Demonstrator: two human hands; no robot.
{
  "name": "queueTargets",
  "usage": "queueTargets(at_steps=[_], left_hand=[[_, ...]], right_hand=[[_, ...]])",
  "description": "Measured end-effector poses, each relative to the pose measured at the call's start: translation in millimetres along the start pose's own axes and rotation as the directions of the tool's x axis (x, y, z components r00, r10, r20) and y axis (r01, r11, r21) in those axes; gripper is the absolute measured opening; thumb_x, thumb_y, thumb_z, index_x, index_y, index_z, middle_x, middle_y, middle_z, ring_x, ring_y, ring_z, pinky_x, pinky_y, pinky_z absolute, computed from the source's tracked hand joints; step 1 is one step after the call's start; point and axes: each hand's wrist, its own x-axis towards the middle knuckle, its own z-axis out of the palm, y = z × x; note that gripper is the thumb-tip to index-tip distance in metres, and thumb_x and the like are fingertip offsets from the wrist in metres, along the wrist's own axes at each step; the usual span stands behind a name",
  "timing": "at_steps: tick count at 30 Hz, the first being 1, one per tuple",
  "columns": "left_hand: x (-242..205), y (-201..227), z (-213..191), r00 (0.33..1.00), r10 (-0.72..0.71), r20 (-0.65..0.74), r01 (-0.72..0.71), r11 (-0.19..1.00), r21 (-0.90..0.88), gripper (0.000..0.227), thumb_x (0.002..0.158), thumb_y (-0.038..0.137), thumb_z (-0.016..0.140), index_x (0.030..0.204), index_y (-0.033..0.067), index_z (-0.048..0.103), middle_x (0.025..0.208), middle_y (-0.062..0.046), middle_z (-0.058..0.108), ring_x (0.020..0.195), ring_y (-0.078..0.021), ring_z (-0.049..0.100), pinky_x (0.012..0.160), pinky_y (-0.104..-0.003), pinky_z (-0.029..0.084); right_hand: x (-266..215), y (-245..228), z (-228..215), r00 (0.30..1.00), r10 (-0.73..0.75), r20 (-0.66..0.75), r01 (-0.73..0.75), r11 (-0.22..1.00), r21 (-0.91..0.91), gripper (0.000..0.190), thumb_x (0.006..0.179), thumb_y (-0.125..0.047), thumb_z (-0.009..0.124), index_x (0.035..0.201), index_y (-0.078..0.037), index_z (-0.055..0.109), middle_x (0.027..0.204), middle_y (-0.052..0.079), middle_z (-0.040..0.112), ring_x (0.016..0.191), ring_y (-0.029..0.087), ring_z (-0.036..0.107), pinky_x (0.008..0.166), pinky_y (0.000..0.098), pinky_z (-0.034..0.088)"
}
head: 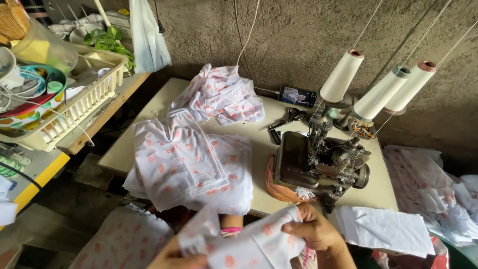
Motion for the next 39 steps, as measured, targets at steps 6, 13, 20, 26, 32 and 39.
queueTargets(at_steps=[6,13,20,26,32,39], left_hand=[[-26.3,56.8,9.0,0.934,0.357,0.027,-0.355,0.932,-0.073,0.033,0.08,0.014,0.073,0.105,-0.0084,0.073,0.056,-0.026,0.07,0.054,-0.0357,0.067,0.057,-0.036,0.044],[-1.2,147.2,15.0,0.719,0.557,-0.416,-0.691,0.637,-0.342,0.031,0.098,0.006,0.053,0.126,0.0112,0.043,0.136,-0.012,0.046,0.125,-0.0244,0.044,0.105,-0.047,0.034],[41.8,269.9,-55.4,0.345,0.694,-0.632,-0.703,0.637,0.316,0.034,0.102,0.003,0.043,0.134,0.0096,0.033,0.145,-0.018,0.035,0.126,-0.0246,0.052,0.103,-0.034,0.055],[78.4,218.9,-113.7,0.121,0.87,-0.478,-0.494,0.47,0.731,0.022,0.115,0.024,0.049,0.109,0.0071,0.062,0.095,-0.011,0.061,0.08,-0.02,0.055,0.065,-0.035,0.047],[159.2,56.4,-165.6,0.396,0.709,-0.583,-0.252,0.695,0.673,0.019,0.098,0.011,0.057,0.111,0.0077,0.07,0.108,-0.013,0.073,0.1,-0.0282,0.067,0.089,-0.038,0.05],[172.7,27.0,-154.5,0.099,0.883,-0.459,-0.176,0.469,0.865,0.02,0.089,0.011,0.071,0.108,0.0069,0.067,0.104,-0.018,0.064,0.087,-0.0298,0.065,0.08,-0.039,0.053]], right_hand=[[23.2,-57.4,30.3,0.97,-0.204,0.129,0.215,0.973,-0.078,0.02,0.081,-0.011,0.082,0.077,0.001,0.066,0.069,0.006,0.066,0.058,0.015,0.058,0.053,0.028,0.044],[137.3,-96.0,72.9,0.963,-0.045,-0.266,0.026,0.997,-0.073,0.059,0.083,-0.013,0.074,0.135,0.006,0.054,0.118,0.016,0.066,0.097,0.021,0.063,0.078,0.0314,0.057],[286.1,-117.1,64.3,0.935,-0.325,-0.145,0.322,0.946,-0.043,0.054,0.086,0.008,0.065,0.138,0.0,0.052,0.086,0.008,0.067,0.08,0.019,0.069,0.083,0.0351,0.062],[275.5,-70.4,62.8,0.856,-0.509,-0.093,0.392,0.754,-0.527,0.054,0.088,-0.003,0.072,0.138,-0.006,0.05,0.068,0.006,0.06,0.055,0.014,0.06,0.048,0.0268,0.053],[245.2,64.4,15.6,0.915,-0.208,-0.347,-0.185,0.546,-0.817,0.025,0.093,-0.022,0.065,0.071,-0.011,0.067,0.053,0.002,0.06,0.052,0.007,0.052,0.057,0.0258,0.044],[228.1,99.0,-14.6,0.944,-0.298,-0.14,-0.065,0.249,-0.966,0.025,0.087,-0.014,0.06,0.103,-0.019,0.079,0.092,0.008,0.072,0.082,0.029,0.068,0.078,0.0366,0.054]])
